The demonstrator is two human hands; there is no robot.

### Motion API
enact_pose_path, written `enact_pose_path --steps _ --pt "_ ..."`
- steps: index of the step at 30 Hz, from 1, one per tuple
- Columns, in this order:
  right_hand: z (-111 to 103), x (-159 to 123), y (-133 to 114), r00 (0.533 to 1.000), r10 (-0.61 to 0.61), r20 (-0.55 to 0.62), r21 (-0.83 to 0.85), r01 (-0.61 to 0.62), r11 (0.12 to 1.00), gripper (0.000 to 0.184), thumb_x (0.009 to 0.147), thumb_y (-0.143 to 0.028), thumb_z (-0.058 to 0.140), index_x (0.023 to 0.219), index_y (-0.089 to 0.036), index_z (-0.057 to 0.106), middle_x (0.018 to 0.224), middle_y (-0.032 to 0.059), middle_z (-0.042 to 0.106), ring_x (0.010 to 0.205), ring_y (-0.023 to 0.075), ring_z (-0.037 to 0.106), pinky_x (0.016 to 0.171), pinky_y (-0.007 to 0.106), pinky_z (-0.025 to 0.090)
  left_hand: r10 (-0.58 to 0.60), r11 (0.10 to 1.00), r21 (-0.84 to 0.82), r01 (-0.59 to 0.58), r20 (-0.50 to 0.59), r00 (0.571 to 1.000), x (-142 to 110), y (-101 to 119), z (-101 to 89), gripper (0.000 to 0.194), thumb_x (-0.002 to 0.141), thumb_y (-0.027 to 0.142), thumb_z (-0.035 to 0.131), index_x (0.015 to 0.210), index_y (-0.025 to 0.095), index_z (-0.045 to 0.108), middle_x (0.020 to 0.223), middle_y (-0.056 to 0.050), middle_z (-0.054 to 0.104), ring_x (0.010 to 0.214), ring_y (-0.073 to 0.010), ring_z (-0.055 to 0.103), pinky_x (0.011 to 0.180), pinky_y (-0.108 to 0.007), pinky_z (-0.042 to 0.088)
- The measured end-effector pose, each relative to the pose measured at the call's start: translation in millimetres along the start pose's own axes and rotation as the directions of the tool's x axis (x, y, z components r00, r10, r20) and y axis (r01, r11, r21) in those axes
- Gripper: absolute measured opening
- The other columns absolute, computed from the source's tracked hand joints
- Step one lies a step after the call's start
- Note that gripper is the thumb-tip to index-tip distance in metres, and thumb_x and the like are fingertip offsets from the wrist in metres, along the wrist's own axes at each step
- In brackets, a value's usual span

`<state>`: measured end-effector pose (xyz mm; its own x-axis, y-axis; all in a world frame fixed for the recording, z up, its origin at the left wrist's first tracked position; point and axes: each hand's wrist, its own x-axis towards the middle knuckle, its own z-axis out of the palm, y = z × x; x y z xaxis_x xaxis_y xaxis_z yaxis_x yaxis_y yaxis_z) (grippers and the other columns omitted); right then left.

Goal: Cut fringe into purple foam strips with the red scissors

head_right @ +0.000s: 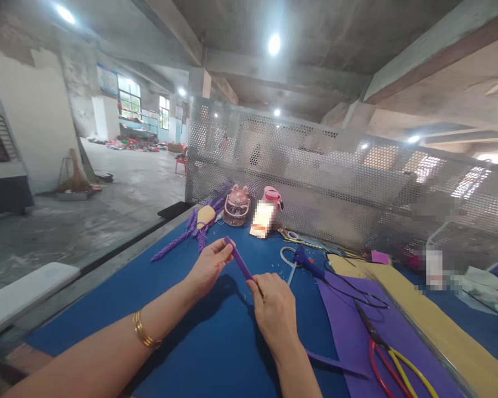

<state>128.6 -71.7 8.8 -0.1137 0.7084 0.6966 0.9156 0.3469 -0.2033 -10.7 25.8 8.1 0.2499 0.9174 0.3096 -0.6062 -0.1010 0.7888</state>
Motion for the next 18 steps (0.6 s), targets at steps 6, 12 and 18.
enact_pose_path --steps 6,12,18 --pt "-2 -1 6 0.996 0.031 0.082 -0.021 -0.029 0.999 0.038 0.094 -0.037 0.034 0.071 -0.020 0.060 0.063 0.0017 0.057 0.063 0.0170 0.050 0.058 0.025 0.031 0.030 0.996 -0.083 -0.043 -0.154 0.988 13 10 -8.3 0.032 0.053 0.038 0.076 0.067 0.013 0.060 0.062 0.004 0.049 0.055 -0.0035 0.043 0.058 -0.017 0.036" --pt "-2 0 7 0.981 0.090 0.174 -0.047 -0.083 0.995 0.034 0.092 -0.035 0.037 0.067 -0.020 0.054 0.063 0.0012 0.056 0.064 0.0173 0.050 0.059 0.025 0.030 0.035 0.994 -0.101 -0.053 -0.169 0.985 16 11 -11.2 0.030 0.056 0.034 0.076 0.067 0.012 0.060 0.061 0.004 0.050 0.053 -0.0027 0.045 0.055 -0.015 0.038" --pt "-11 -5 29 0.908 0.184 0.375 -0.051 -0.178 0.983 0.030 0.086 -0.026 0.045 0.056 -0.021 0.051 0.059 -0.0003 0.059 0.056 0.0153 0.052 0.051 0.023 0.027 0.023 0.960 -0.228 -0.159 -0.504 0.863 37 34 -37.5 0.019 0.067 0.021 0.068 0.061 0.014 0.052 0.051 0.006 0.047 0.045 -0.0023 0.043 0.049 -0.013 0.038"
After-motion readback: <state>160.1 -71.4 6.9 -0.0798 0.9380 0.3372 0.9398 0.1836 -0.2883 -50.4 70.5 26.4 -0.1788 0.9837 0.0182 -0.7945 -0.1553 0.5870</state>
